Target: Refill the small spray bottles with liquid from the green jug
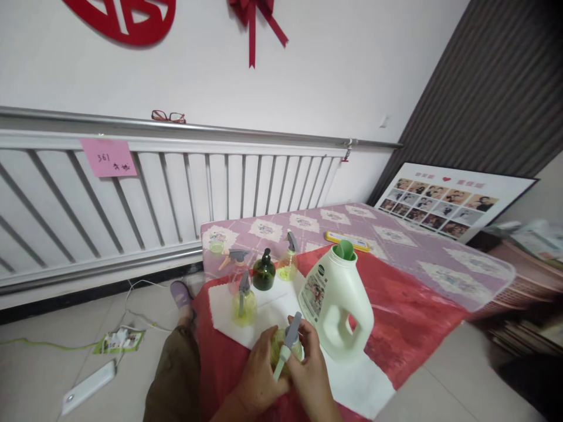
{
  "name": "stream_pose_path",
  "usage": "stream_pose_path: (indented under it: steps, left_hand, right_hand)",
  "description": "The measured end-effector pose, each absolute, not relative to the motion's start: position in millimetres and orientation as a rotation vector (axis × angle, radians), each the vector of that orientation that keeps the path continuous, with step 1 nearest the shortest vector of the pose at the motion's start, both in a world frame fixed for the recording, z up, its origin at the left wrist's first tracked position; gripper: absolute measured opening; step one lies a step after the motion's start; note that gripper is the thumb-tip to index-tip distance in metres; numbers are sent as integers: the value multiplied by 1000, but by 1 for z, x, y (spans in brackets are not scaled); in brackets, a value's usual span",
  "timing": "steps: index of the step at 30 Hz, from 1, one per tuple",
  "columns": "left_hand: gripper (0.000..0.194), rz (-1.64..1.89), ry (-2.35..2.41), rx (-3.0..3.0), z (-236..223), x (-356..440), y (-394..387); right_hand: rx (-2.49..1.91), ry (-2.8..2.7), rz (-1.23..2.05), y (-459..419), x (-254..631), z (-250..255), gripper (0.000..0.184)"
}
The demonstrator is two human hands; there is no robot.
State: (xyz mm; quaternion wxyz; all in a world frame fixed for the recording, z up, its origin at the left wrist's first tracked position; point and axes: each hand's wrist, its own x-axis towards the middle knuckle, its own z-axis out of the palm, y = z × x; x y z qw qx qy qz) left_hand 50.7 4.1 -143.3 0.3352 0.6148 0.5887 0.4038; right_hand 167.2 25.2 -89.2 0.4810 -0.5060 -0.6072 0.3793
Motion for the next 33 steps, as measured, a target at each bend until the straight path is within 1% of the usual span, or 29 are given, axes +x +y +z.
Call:
stream_pose_path:
  steps: [2, 3, 4, 7, 9, 10, 12, 14, 15, 22, 27, 30, 33]
  left_hand:
    - [78, 1072, 1562, 1611, -145, 51, 3]
    - [78, 1081, 1568, 1603, -146, 52, 3]
    - [79, 1092, 1568, 1593, -148, 52, 3]
    - [80, 1139, 1554, 1580, -150, 52, 4]
    - [75, 1177, 1542, 1580, -151, 52, 4]
    - [73, 1188, 1538, 1581, -151, 52, 4]
    - [73, 1183, 1538, 1582, -150, 52, 4]
    - [76, 1159, 1547, 1578, -149, 52, 4]
    - [78, 1147, 1551, 1576, -148, 52, 3]
    - [86, 1048, 1574, 1553, -141, 52, 2]
    - [89, 1022, 1586, 1537, -137, 51, 1]
    - [88, 1019, 1588, 1541, -136, 50, 0]
    - [87, 1024, 1579, 1541, -137, 49, 0]
  right_hand:
    - [-1192, -1504, 923, 25, 166, -85, 30]
    - [-1148, -1543, 909, 25, 167, -82, 26]
    - [-1102, -1592, 890, 24, 168, -80, 26]
    - [-1052, -1702, 799, 22, 173, -78, 37]
    - [-1090, -1682, 767, 21, 174, -79, 45]
    - [-1114, -1652, 763, 21, 174, -79, 46]
    - [-1139, -1601, 781, 20, 172, -80, 36]
    - [-1121, -1599, 830, 20, 171, -82, 24]
    - [-1105, -1607, 857, 20, 171, -82, 23]
    - [-1150, -1370, 1053, 27, 180, -86, 45]
    - [-1109, -1290, 942, 46, 190, -60, 40]
    - [-1125, -1228, 803, 66, 198, -30, 39]
    - [-1007, -1230, 662, 87, 204, 6, 41]
